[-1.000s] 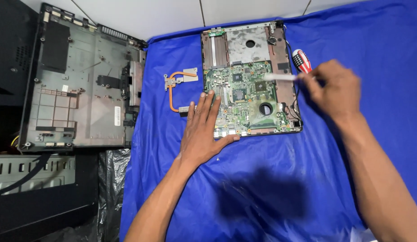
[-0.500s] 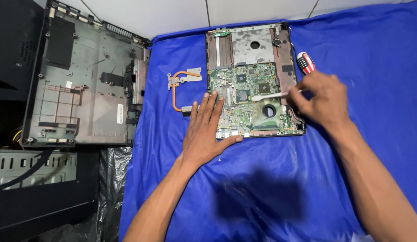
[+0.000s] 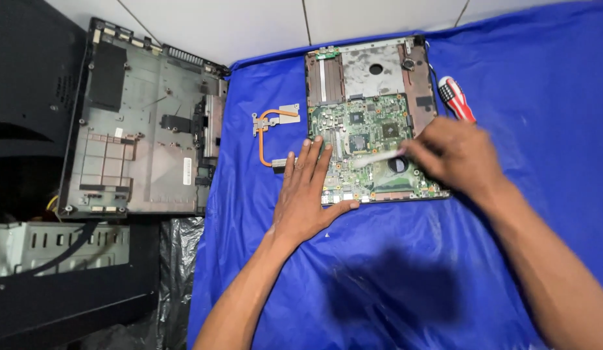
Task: The person uses a toothbrush to scrub the surface of a disassembled electronic circuit board. The board is placed on a blue protective sheet next to a computer case. The person scrubs various sections of the board, including around the copper heat pipes and the main processor area.
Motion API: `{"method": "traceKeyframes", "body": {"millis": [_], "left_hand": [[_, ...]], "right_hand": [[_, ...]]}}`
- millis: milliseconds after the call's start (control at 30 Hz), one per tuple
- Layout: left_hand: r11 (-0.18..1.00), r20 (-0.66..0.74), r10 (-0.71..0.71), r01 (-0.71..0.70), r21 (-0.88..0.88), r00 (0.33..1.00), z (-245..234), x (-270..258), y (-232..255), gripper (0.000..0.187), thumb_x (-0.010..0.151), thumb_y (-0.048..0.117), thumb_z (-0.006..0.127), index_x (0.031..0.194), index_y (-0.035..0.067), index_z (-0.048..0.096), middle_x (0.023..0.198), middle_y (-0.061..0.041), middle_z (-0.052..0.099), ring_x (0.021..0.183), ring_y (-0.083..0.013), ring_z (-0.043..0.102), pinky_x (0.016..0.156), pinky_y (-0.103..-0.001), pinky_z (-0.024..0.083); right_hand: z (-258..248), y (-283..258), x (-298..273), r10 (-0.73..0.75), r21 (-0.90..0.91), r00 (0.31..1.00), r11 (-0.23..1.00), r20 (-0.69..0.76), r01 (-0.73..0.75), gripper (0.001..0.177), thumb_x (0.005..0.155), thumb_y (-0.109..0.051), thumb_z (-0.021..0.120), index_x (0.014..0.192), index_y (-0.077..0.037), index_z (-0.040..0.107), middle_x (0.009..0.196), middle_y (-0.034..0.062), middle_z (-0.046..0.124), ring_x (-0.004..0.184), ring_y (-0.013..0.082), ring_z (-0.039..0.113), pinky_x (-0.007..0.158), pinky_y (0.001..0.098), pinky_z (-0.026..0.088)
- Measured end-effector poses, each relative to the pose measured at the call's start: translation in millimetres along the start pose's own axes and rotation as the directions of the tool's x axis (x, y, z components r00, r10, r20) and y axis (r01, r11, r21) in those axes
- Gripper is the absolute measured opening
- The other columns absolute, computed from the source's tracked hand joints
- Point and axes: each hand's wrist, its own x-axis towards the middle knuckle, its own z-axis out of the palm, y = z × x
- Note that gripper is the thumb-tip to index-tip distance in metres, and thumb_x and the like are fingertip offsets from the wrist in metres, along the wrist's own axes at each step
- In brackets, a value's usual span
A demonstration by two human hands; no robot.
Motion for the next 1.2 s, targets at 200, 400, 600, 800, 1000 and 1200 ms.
{"method": "traceKeyframes", "body": {"millis": [200,400,600,800,1000,1200], "left_hand": [[1.000,0.006,0.001,-0.001,0.002,1.000,-1,-2,0,0.107,0.084,0.074,0.062,0.162,0.010,0.025,0.170,-0.014,0.016,0.157,-0.0330,0.010,0.127,-0.052,0.001],[1.000,0.023,0.006,-0.006,-0.012,1.000,-1,-1,-2,0.113,0.079,0.075,0.067,0.161,0.009,0.025,0.169,-0.015,0.017,0.157,-0.0341,0.011,0.127,-0.053,0.001],[0.999,0.018,0.039,-0.038,-0.014,0.999,-3,1,-2,0.113,0.081,0.069,0.073,0.162,0.008,0.023,0.170,-0.016,0.013,0.157,-0.0356,0.009,0.127,-0.055,0.001],[0.999,0.000,0.035,-0.035,-0.022,0.999,0,0,-3,0.117,0.076,0.071,0.074,0.161,0.007,0.026,0.169,-0.017,0.018,0.157,-0.0363,0.012,0.127,-0.053,0.001],[0.998,-0.042,0.010,-0.013,-0.062,0.999,1,0,-1,0.126,0.069,0.071,0.079,0.161,0.006,0.023,0.168,-0.016,0.024,0.157,-0.0337,0.016,0.128,-0.050,0.002],[0.986,-0.005,0.009,-0.010,-0.167,1.000,-11,1,-1,0.137,0.064,0.060,0.089,0.162,0.002,0.012,0.167,-0.021,0.025,0.155,-0.0382,0.018,0.127,-0.050,0.002]], "right_hand": [[13,-3,-6,-0.044,-0.060,0.998,0.997,-0.051,0.041,0.028,0.089,-0.032,0.083,0.074,-0.014,0.068,0.071,0.0070,0.065,0.071,0.0319,0.067,0.069,0.0404,0.052],[17,-6,-12,0.008,-0.099,0.997,0.995,-0.072,-0.015,0.034,0.092,-0.037,0.080,0.072,-0.015,0.062,0.065,0.0090,0.060,0.067,0.0341,0.064,0.065,0.0439,0.051],[19,-4,-6,-0.085,-0.224,0.990,0.973,-0.113,0.058,0.033,0.092,-0.024,0.078,0.069,-0.016,0.055,0.062,0.0079,0.054,0.061,0.0324,0.061,0.062,0.0433,0.050],[18,-32,-2,-0.211,-0.181,0.967,0.966,-0.143,0.184,0.038,0.099,-0.027,0.075,0.069,-0.016,0.055,0.065,0.0031,0.052,0.062,0.0254,0.062,0.064,0.0341,0.052],[24,-49,-9,-0.282,-0.316,0.948,0.922,-0.148,0.225,0.032,0.099,-0.029,0.075,0.073,-0.019,0.058,0.070,0.0020,0.053,0.067,0.0255,0.060,0.067,0.0338,0.051],[15,-78,-1,-0.359,-0.216,0.928,0.918,-0.099,0.332,0.036,0.103,-0.033,0.069,0.073,-0.015,0.058,0.069,0.0024,0.056,0.061,0.0232,0.060,0.062,0.0323,0.053]]}}
